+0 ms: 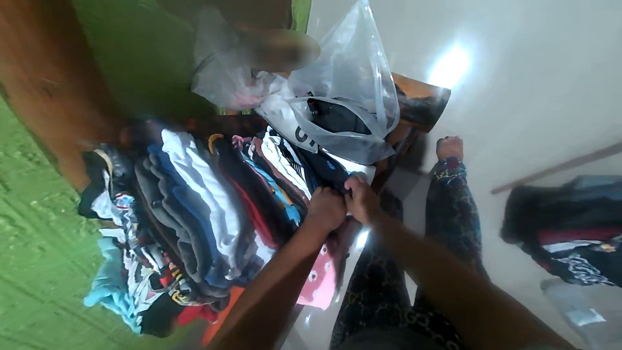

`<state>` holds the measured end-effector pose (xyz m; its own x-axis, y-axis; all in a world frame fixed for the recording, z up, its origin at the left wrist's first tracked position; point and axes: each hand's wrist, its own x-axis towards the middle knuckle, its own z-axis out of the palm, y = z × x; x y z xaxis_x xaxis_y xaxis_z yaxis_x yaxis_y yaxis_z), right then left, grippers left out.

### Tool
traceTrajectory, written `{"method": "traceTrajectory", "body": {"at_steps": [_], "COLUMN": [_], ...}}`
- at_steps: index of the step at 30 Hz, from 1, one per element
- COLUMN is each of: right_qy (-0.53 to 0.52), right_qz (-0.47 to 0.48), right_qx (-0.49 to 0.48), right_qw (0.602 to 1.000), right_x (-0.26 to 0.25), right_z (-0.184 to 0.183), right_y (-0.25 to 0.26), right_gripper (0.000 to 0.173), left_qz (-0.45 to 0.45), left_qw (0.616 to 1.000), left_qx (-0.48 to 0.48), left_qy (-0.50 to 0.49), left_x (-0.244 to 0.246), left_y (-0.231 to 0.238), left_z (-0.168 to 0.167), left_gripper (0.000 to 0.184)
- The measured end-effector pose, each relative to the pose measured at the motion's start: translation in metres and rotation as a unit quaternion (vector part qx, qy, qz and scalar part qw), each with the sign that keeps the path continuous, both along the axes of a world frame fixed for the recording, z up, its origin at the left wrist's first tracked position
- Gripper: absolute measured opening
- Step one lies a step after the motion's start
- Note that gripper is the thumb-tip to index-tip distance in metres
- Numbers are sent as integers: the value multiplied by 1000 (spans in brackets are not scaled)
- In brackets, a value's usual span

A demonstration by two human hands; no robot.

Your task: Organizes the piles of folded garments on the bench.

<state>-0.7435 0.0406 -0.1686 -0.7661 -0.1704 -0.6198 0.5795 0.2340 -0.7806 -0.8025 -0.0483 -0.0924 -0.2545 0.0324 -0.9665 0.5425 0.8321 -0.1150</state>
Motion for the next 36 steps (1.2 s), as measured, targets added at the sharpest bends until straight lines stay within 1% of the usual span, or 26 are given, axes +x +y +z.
{"method": "traceTrajectory", "body": {"at_steps": [1,3,4,5,6,7,10,12,14,16,19,23,27,29,31,33,34,35,36], "right_qy": [-31,-87,-110,-125,-129,-126,-102,-88,-92,-91,-60,-27,-12,-47,-102,-133,-148,-164,-176], "right_qz": [-17,-39,-24,1,25,40,32,28,39,48,37,35,63,71,32,-16,-29,-33,-31], "right_qx": [-10,2,14,17,14,5,-34,-40,-42,-41,-31,-33,-27,-24,-49,-83,-97,-100,-85], "right_qw": [999,995,994,992,991,991,994,995,994,994,997,998,998,996,993,988,984,981,980], "right_x": [0,-1,-5,-10,-16,-22,-26,-28,-33,-36,-40,-45,-47,-46,-37,-25,-21,-16,-11], "right_z": [0,-7,-11,-11,-10,-8,-3,2,14,28,43,60,68,64,49,22,10,-2,-16], "right_y": [0,-3,-4,-4,-3,-1,1,2,4,8,16,22,29,32,31,31,32,31,29], "right_gripper": [30,54,58,54,45,39,36,39,41,35,28,20,13,20,36,48,57,67,73], "left_qz": [-1,-5,-7,-4,5,11,0,-12,-8,3,22,17,24,30,26,18,15,14,15], "left_qw": [1000,1000,1000,1000,1000,1000,999,998,998,998,998,998,999,998,998,998,998,997,996], "left_qx": [5,6,3,-2,-7,-12,-40,-56,-64,-64,-67,-57,-46,-56,-63,-62,-63,-70,-82], "left_qy": [0,-4,-7,-6,-3,-3,-14,-14,-7,-1,-2,9,12,4,-6,-15,-22,-31,-36], "left_x": [0,-1,-2,-3,-4,-6,-11,-14,-16,-17,-22,-24,-24,-25,-23,-24,-27,-29,-32], "left_y": [-1,0,1,3,5,6,11,11,8,6,7,5,0,0,0,5,8,13,19], "left_z": [0,-1,-1,-2,-2,-3,-4,-3,1,7,14,21,22,19,13,5,-1,-6,-14], "left_gripper": [35,36,37,38,40,40,40,41,42,43,46,45,47,48,48,47,46,46,47]}}
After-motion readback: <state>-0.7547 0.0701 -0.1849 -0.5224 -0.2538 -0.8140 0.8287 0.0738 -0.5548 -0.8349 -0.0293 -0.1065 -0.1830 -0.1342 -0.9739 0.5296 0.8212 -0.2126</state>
